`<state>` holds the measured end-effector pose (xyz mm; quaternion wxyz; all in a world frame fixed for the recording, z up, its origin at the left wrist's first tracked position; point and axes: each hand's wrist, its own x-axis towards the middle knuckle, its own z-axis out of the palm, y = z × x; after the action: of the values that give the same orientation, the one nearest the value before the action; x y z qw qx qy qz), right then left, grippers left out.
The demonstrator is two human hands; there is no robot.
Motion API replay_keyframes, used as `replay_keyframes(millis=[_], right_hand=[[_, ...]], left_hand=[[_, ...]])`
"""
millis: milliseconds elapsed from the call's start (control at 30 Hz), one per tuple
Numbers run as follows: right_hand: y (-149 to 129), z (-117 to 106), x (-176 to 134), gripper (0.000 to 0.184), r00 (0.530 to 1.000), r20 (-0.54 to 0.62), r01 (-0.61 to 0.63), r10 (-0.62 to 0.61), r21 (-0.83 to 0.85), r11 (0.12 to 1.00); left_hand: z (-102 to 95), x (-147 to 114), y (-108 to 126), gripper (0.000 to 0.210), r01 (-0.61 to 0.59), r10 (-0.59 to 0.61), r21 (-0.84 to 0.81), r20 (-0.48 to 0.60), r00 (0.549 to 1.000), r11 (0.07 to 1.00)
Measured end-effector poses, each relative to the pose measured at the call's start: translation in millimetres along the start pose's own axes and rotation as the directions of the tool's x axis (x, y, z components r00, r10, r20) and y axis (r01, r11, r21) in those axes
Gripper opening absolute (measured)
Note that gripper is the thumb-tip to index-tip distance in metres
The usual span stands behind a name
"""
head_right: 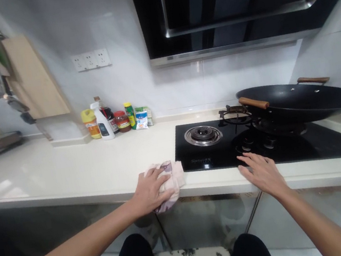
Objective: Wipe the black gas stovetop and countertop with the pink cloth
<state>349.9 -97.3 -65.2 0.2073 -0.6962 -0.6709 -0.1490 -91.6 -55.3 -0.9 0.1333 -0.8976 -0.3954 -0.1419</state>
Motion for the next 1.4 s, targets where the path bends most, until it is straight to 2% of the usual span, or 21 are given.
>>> replay_keyframes(millis=[67,133,233,333,400,500,633,733,867,1000,1133,1300,1400], right_hand=[[3,4,0,0.055,1.000,-0.010,0.021,-0.021,-0.004,1.000],[6,8,0,0.054,0.999,-0.021,0.038,-0.038,-0.007,0.999],[8,12,0,0.053,0.998,-0.033,0.049,-0.049,-0.008,0.999],[8,13,0,0.054,0.999,-0.024,0.045,-0.045,-0.004,0.999],[7,12,0,0.055,0.999,-0.010,0.032,-0.032,0.000,0.999],[6,10,-1,0.056,1.000,0.016,0.011,-0.011,0.008,1.000],[6,8,-1,0.057,0.999,0.037,0.011,-0.011,0.018,1.000],[8,8,-1,0.058,0.999,0.049,0.007,-0.008,0.022,1.000],[10,10,0,0.059,0.998,0.060,0.011,-0.012,0.031,0.999],[10,10,-1,0.059,0.998,0.044,0.037,-0.038,0.026,0.999],[6,5,-3,0.058,0.998,0.037,0.043,-0.044,0.004,0.999],[-2,-1,-3,0.057,0.999,0.029,0.025,-0.025,-0.002,1.000],[-4,-2,-2,0.056,0.999,-0.006,0.032,-0.032,0.037,0.999]], left_hand=[[-3.2,-17,-16,0.052,-0.041,0.041,0.014,0.013,0.999,0.999],[-5.1,-35,-44,0.058,-0.015,0.012,0.053,0.053,0.999,0.998],[-9.5,-62,-101,0.078,0.111,-0.136,0.158,0.154,0.979,0.981],[-19.1,-87,-158,0.097,0.219,-0.306,0.323,0.250,0.919,0.921],[-27.1,-99,-187,0.107,0.240,-0.369,0.399,0.287,0.884,0.885],[-36.8,-105,-211,0.106,0.274,-0.426,0.436,0.300,0.854,0.857],[-42.8,-104,-213,0.103,0.243,-0.368,0.404,0.270,0.890,0.882],[-44.4,-102,-198,0.094,0.213,-0.316,0.371,0.244,0.917,0.904],[-37.9,-86,-155,0.086,0.175,-0.247,0.305,0.213,0.945,0.936],[-20.3,-53,-94,0.092,0.105,-0.143,0.249,0.139,0.980,0.963],[-5.3,-17,-28,0.087,0.019,-0.032,0.180,0.070,0.997,0.983],[8.3,29,58,0.069,-0.133,0.136,0.122,-0.018,0.990,0.984],[20.3,65,112,0.067,-0.193,0.199,0.111,-0.049,0.979,0.975]])
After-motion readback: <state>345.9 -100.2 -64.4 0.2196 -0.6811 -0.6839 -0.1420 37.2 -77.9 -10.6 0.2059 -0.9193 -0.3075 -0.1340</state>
